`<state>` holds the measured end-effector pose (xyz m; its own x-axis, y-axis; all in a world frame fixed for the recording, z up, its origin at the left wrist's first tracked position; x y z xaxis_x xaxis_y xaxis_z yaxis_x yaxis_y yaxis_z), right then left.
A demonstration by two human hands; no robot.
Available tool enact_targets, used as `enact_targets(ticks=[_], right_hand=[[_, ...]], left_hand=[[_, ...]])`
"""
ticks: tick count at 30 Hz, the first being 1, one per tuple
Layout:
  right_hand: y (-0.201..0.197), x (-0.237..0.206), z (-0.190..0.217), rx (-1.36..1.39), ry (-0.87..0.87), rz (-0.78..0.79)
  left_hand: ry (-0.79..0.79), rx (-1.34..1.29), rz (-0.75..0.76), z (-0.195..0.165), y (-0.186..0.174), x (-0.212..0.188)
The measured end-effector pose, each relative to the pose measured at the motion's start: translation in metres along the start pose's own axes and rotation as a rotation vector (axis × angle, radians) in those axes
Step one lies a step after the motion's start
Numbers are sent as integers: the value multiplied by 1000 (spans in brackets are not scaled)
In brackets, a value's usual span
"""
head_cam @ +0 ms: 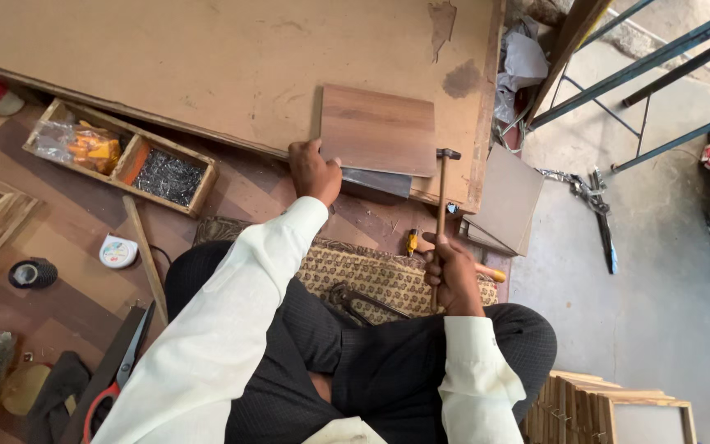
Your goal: The person assembles small wooden frames by placing a wooden panel into a metal jig and hammering nails into the frame edges. They repeatedly pick up nails, position them, and strike them with a hammer to secure the panel to the frame. The person also handles a small metal clip and attaches it to the frame.
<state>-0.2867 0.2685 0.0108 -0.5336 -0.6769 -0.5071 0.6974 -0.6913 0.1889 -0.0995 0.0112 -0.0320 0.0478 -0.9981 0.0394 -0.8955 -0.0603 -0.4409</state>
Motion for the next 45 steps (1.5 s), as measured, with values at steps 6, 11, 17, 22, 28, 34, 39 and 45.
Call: enact_targets(ticks=[6, 11, 17, 22, 28, 34, 39, 45], right_hand=[[13, -53, -1, 33, -141, 63], [16, -114, -19, -87, -27, 92], [17, -80, -15, 61, -128, -62], [18, -46, -27, 214, -71, -4], [12, -36, -46, 250, -12, 20], [18, -37, -45, 145, 0, 12], [18, -38, -47, 101, -7, 0], [19, -31, -54, 98, -48, 12]], left_hand=[[-46, -114, 28, -5, -13, 31], [318, -245, -161, -32, -41, 57], [267, 323, 377, -50, -17, -13], [457, 516, 548, -53, -9, -15], [522, 409, 673, -37, -7, 13], [480, 478, 574, -56, -34, 15], [205, 251, 327, -34, -113, 65], [-198, 786, 121, 76, -224, 97]])
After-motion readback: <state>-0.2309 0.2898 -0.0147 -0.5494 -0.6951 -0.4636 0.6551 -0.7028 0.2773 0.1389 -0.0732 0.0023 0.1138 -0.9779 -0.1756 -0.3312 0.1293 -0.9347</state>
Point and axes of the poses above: each hand's wrist, its own x-axis towards the middle knuckle, its own y-axis out of the palm, z = x × y, the point moved 4 cm from there along x, towards the middle knuckle, and after that the axes turned 7 degrees about -y, right-handed, at the moved point
